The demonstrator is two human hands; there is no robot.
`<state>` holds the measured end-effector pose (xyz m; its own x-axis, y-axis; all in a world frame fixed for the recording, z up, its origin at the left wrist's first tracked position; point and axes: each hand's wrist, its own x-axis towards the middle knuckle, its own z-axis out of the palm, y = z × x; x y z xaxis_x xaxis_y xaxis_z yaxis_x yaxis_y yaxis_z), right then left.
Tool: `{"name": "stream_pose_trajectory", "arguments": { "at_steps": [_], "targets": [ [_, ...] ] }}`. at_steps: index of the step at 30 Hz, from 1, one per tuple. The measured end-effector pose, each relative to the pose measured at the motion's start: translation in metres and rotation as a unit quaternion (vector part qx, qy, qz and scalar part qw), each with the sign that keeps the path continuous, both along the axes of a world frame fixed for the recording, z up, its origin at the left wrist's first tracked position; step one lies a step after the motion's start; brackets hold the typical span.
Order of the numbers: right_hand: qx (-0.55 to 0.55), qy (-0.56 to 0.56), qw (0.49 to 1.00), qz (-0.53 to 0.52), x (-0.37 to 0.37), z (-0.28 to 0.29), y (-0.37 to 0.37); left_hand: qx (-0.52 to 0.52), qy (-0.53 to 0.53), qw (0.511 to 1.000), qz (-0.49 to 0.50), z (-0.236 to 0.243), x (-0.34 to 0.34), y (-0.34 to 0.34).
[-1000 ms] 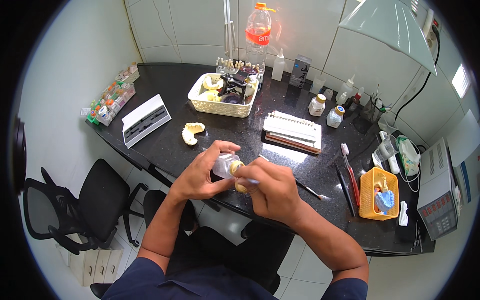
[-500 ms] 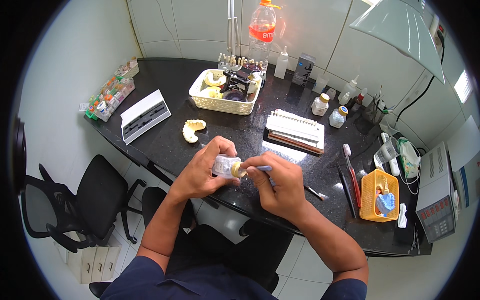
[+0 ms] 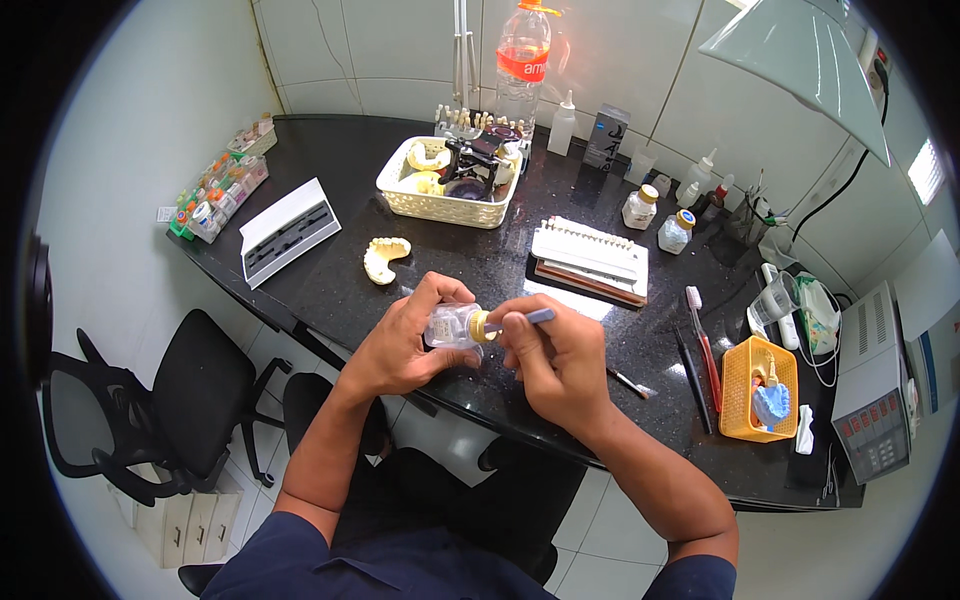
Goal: Applying pigment and stain to a dental crown using a fine brush at a laboratory bench.
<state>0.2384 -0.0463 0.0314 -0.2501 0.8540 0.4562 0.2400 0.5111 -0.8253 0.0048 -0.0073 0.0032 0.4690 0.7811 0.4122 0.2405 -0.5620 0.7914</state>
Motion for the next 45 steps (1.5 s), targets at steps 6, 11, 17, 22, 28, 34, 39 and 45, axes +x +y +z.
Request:
{"name": "stream_pose_trajectory", "arguments": {
  "at_steps": [6, 11, 17, 22, 28, 34, 39, 45],
  "targets": [
    [-0.225, 0.266, 0.937, -0.008, 0.002, -0.003, 0.009, 0.039, -0.006, 0.999, 0.014, 0.003, 0.002, 0.002],
    [-0.24, 0.343, 0.908, -0.022, 0.016, -0.007, 0.017, 0.039, -0.004, 0.999, 0.016, 0.008, 0.001, -0.001],
    [-0.136, 0.266, 0.954, -0.019, 0.014, -0.003, 0.014, 0.056, -0.001, 0.998, 0.03, 0.008, 0.002, 0.0],
    [0.052, 0.046, 0.997, 0.018, 0.0, -0.006, 0.011, 0.035, -0.007, 0.999, 0.0, 0.008, 0.0, -0.001],
    [-0.125, 0.098, 0.987, -0.008, 0.001, -0.006, 0.006, 0.042, 0.011, 0.999, 0.001, 0.008, 0.001, -0.003],
    [-0.242, 0.234, 0.941, 0.023, 0.003, -0.009, 0.011, 0.035, 0.019, 0.999, 0.021, 0.009, 0.002, -0.005],
    [-0.313, 0.308, 0.898, 0.03, 0.006, -0.012, 0.017, 0.063, 0.01, 0.998, 0.03, 0.006, 0.002, -0.002],
    [-0.336, 0.37, 0.866, 0.012, 0.012, -0.016, 0.023, 0.065, 0.007, 0.997, 0.043, 0.007, 0.001, -0.003]
  ]
}}
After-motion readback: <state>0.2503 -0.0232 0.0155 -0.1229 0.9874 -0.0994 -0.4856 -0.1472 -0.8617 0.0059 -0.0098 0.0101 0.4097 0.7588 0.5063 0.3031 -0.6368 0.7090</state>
